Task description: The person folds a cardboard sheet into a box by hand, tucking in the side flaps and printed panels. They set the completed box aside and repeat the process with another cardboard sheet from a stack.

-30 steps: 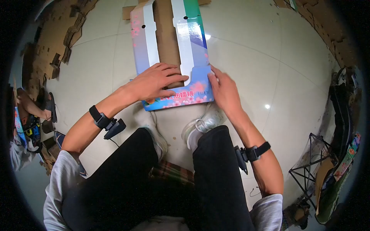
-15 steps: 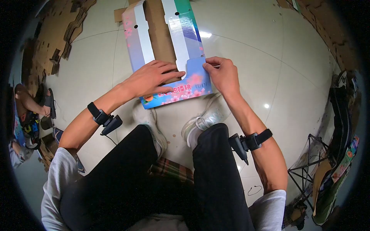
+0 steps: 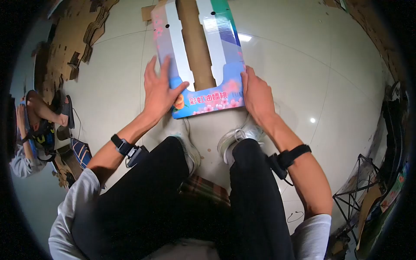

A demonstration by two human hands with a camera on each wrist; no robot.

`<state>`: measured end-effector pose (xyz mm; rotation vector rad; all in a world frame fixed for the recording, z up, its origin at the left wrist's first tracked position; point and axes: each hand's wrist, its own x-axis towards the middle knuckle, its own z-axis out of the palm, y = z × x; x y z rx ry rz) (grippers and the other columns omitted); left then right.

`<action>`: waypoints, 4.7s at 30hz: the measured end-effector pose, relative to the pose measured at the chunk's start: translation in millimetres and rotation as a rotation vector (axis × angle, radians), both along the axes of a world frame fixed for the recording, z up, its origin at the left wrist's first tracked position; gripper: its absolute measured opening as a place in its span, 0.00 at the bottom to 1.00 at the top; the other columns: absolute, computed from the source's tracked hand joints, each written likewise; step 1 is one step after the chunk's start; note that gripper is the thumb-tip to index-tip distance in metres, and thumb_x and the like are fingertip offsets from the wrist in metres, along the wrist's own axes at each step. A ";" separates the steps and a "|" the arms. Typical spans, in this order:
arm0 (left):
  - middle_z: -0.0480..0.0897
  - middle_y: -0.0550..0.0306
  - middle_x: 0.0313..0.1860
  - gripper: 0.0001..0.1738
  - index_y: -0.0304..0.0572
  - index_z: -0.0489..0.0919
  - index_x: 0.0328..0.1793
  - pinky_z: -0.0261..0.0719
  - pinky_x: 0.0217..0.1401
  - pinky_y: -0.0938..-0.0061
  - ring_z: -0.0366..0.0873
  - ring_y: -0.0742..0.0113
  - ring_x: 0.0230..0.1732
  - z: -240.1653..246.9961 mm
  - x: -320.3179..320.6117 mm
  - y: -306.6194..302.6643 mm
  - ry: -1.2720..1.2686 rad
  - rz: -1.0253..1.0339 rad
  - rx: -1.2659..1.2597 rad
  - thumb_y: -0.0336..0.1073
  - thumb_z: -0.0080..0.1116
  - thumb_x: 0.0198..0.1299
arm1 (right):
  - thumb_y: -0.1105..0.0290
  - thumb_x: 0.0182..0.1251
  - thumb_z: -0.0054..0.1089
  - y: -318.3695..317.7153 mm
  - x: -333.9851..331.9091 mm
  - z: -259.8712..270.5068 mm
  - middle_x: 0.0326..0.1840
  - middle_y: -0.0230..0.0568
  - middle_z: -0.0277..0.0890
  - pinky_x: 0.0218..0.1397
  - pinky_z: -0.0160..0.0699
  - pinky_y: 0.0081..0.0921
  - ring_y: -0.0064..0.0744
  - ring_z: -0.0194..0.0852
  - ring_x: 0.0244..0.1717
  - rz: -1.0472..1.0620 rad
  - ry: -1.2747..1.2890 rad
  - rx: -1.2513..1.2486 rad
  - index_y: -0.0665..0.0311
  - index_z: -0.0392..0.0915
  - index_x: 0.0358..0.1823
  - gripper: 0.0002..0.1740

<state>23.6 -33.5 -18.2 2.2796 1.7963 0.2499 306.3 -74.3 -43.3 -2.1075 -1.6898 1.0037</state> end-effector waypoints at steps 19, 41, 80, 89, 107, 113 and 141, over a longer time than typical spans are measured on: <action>0.87 0.46 0.64 0.25 0.36 0.82 0.73 0.84 0.62 0.67 0.88 0.59 0.57 6.7 -13.0 19.1 -0.603 0.197 -0.307 0.41 0.64 0.76 | 0.55 0.91 0.49 -78.8 -5.1 -31.0 0.61 0.57 0.80 0.56 0.95 0.34 0.49 0.92 0.57 -0.285 1.079 -0.803 0.70 0.61 0.74 0.27; 0.78 0.35 0.69 0.51 0.36 0.51 0.92 0.84 0.63 0.53 0.85 0.40 0.59 11.4 -9.0 32.7 0.003 -0.107 -0.414 0.58 0.60 0.75 | 0.57 0.84 0.63 -69.7 4.4 -24.6 0.55 0.47 0.82 0.50 0.97 0.29 0.37 0.92 0.53 -0.346 0.989 -0.787 0.76 0.72 0.58 0.25; 0.71 0.30 0.73 0.49 0.39 0.72 0.81 0.81 0.73 0.51 0.80 0.40 0.68 -27.9 60.5 117.5 -0.063 -0.355 -0.213 0.65 0.70 0.63 | 0.56 0.79 0.63 -13.6 25.4 14.1 0.41 0.78 0.85 0.50 0.88 0.55 0.71 0.89 0.42 0.336 -0.194 -0.410 0.88 0.24 0.84 0.61; 0.73 0.30 0.72 0.41 0.38 0.76 0.76 0.73 0.78 0.41 0.69 0.31 0.76 -48.0 115.7 132.4 0.118 -0.332 -0.073 0.57 0.67 0.64 | 0.45 0.77 0.64 65.0 49.2 23.3 0.58 0.67 0.82 0.57 0.89 0.50 0.67 0.85 0.58 0.374 -0.469 0.141 0.76 0.68 0.75 0.43; 0.88 0.41 0.41 0.27 0.37 0.89 0.52 0.76 0.61 0.49 0.82 0.39 0.49 -39.8 139.9 139.6 -0.174 -0.545 0.079 0.57 0.57 0.76 | 0.56 0.62 0.69 67.9 71.1 -10.2 0.49 0.57 0.83 0.69 0.71 0.50 0.60 0.79 0.56 -0.036 -0.099 0.545 0.70 0.83 0.56 0.28; 0.85 0.43 0.35 0.25 0.38 0.90 0.48 0.76 0.59 0.52 0.81 0.42 0.44 9.8 143.4 133.5 -0.185 -0.520 -0.028 0.55 0.59 0.76 | 0.59 0.80 0.60 71.7 117.9 -6.5 0.60 0.58 0.83 0.65 0.79 0.42 0.55 0.82 0.61 -0.235 -0.038 0.628 0.68 0.84 0.58 0.20; 0.83 0.52 0.64 0.27 0.40 0.72 0.79 0.88 0.63 0.66 0.84 0.67 0.61 56.2 55.3 197.2 -1.590 0.287 -1.234 0.38 0.62 0.78 | 0.45 0.86 0.54 96.3 138.2 87.6 0.81 0.47 0.70 0.79 0.76 0.38 0.40 0.73 0.77 -0.475 1.336 -0.160 0.60 0.57 0.87 0.40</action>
